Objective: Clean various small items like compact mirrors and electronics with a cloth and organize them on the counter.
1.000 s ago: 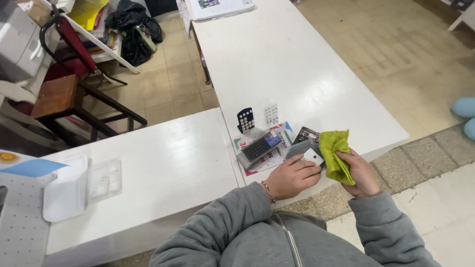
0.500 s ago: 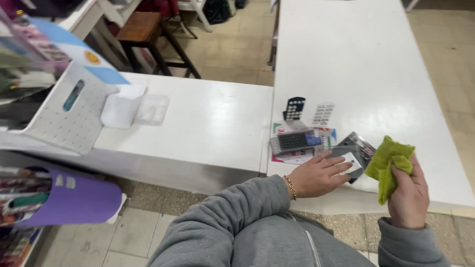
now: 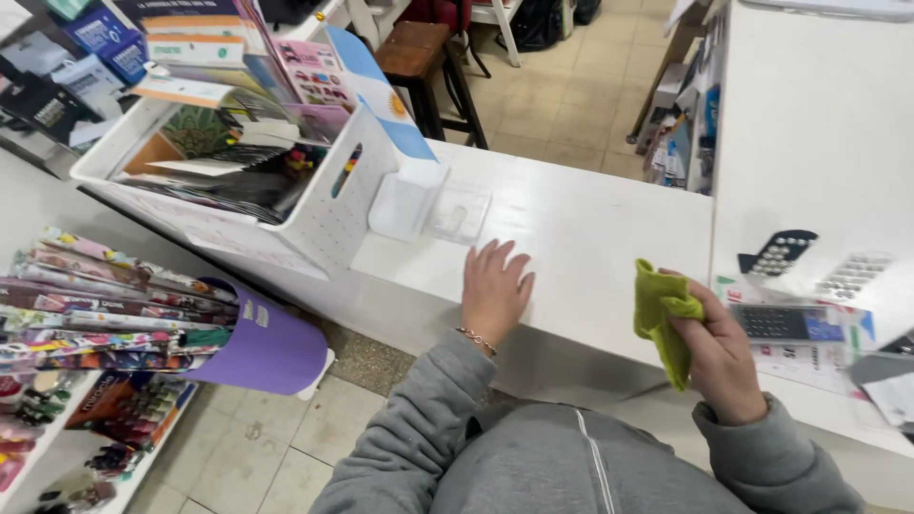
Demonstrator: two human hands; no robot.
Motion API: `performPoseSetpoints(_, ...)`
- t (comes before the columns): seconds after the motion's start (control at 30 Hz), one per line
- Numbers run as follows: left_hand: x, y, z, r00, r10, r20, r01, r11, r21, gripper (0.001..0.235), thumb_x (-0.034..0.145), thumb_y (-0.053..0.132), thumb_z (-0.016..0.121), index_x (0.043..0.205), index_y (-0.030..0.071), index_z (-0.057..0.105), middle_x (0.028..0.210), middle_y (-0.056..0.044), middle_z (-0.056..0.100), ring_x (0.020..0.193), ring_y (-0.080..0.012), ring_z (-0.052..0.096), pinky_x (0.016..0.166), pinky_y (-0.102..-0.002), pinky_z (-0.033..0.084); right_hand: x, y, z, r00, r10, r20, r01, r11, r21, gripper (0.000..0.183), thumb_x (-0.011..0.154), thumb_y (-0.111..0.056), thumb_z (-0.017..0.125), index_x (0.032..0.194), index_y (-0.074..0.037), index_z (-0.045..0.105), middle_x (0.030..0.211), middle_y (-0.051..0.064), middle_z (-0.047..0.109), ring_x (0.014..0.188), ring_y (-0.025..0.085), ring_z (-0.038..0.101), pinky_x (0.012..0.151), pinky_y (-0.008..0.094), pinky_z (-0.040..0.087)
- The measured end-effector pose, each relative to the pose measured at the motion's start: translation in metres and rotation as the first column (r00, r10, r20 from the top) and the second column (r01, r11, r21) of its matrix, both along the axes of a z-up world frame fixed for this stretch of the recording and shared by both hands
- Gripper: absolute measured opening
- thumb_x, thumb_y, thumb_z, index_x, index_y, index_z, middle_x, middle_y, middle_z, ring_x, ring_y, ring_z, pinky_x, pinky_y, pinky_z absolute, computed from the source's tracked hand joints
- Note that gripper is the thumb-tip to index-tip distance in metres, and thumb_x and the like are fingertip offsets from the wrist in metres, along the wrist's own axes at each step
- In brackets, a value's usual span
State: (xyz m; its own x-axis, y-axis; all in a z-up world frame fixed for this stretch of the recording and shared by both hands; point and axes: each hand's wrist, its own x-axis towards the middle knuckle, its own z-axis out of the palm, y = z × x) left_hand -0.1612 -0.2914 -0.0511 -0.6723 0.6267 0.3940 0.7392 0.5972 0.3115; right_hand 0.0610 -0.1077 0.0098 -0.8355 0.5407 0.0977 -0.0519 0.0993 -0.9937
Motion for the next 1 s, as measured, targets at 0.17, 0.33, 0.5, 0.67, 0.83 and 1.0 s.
performPoseSetpoints(0.17, -0.080, -0.038, -0.030, 0.982, 0.088, -0.170, -0.072, 0.993, 0.099, 0.054, 0.083, 0.031, 0.078, 0.130, 0.009, 0.062, 0.134, -0.023, 0.059, 0.128, -0.0462, 0.055, 0.106, -0.061, 0.044, -0.064, -0.075, 0.018, 0.996, -0.081, 0.038, 0.081, 0.997, 0.007, 0.039, 0.097, -0.005, 0.055, 0.135, -0.003, 0.063, 0.132, 0.018, 0.064, 0.110, 0.026, 0.060, 0.092, 0.048, 0.050)
performPoseSetpoints(0.33, -0.096, -0.034, -0.042, 0.976, 0.043, -0.215, -0.031, 0.998, 0.062, 0.050, 0.088, 0.038, 0.074, 0.125, 0.006, 0.066, 0.136, -0.026, 0.059, 0.128, -0.0478, 0.055, 0.105, -0.060, 0.045, -0.076, -0.090, 0.007, 0.989, -0.090, 0.121, 0.086, 0.996, 0.039, 0.039, 0.095, -0.007, 0.054, 0.132, -0.001, 0.064, 0.144, 0.018, 0.059, 0.124, 0.031, 0.059, 0.100, 0.051, 0.047)
performPoseSetpoints(0.5, -0.068, -0.043, -0.023, 0.977, -0.112, -0.182, 0.116, 0.993, 0.009, 0.036, 0.099, 0.042, 0.058, 0.112, 0.014, 0.075, 0.134, -0.015, 0.065, 0.131, -0.0396, 0.055, 0.112, -0.062, 0.032, -0.073, -0.095, 0.009, 0.970, -0.176, 0.169, 0.165, 0.983, 0.075, 0.038, 0.095, -0.005, 0.054, 0.132, 0.000, 0.065, 0.145, 0.018, 0.059, 0.126, 0.031, 0.059, 0.099, 0.051, 0.048)
performPoseSetpoints(0.67, -0.054, -0.034, -0.026, 0.984, -0.146, -0.101, 0.152, 0.987, 0.054, 0.072, 0.079, 0.063, 0.069, 0.127, 0.010, 0.064, 0.143, -0.023, 0.054, 0.125, -0.0499, 0.055, 0.099, -0.067, 0.043, -0.062, -0.096, 0.002, 0.973, -0.170, 0.156, 0.158, 0.983, 0.090, 0.038, 0.096, -0.007, 0.054, 0.131, 0.002, 0.064, 0.146, 0.021, 0.057, 0.136, 0.036, 0.052, 0.111, 0.055, 0.037)
performPoseSetpoints(0.83, -0.046, -0.015, -0.037, 0.976, -0.213, -0.048, 0.213, 0.977, -0.017, 0.073, 0.072, 0.051, 0.074, 0.131, 0.009, 0.063, 0.142, -0.026, 0.052, 0.115, -0.0497, 0.059, 0.091, -0.058, 0.051, -0.048, -0.089, -0.002, 0.969, -0.202, 0.142, 0.191, 0.978, 0.087, 0.038, 0.094, -0.007, 0.055, 0.130, 0.002, 0.065, 0.144, 0.022, 0.058, 0.137, 0.038, 0.052, 0.113, 0.056, 0.036)
performPoseSetpoints(1.0, -0.015, 0.011, -0.019, 0.937, -0.341, -0.071, 0.347, 0.935, 0.079, 0.078, 0.059, 0.037, 0.074, 0.129, 0.009, 0.055, 0.134, -0.021, 0.054, 0.106, -0.0428, 0.061, 0.080, -0.050, 0.055, -0.024, -0.074, 0.003, 0.975, -0.213, 0.059, 0.208, 0.975, 0.083, 0.038, 0.094, -0.009, 0.057, 0.129, 0.004, 0.065, 0.142, 0.024, 0.058, 0.137, 0.037, 0.052, 0.113, 0.057, 0.034)
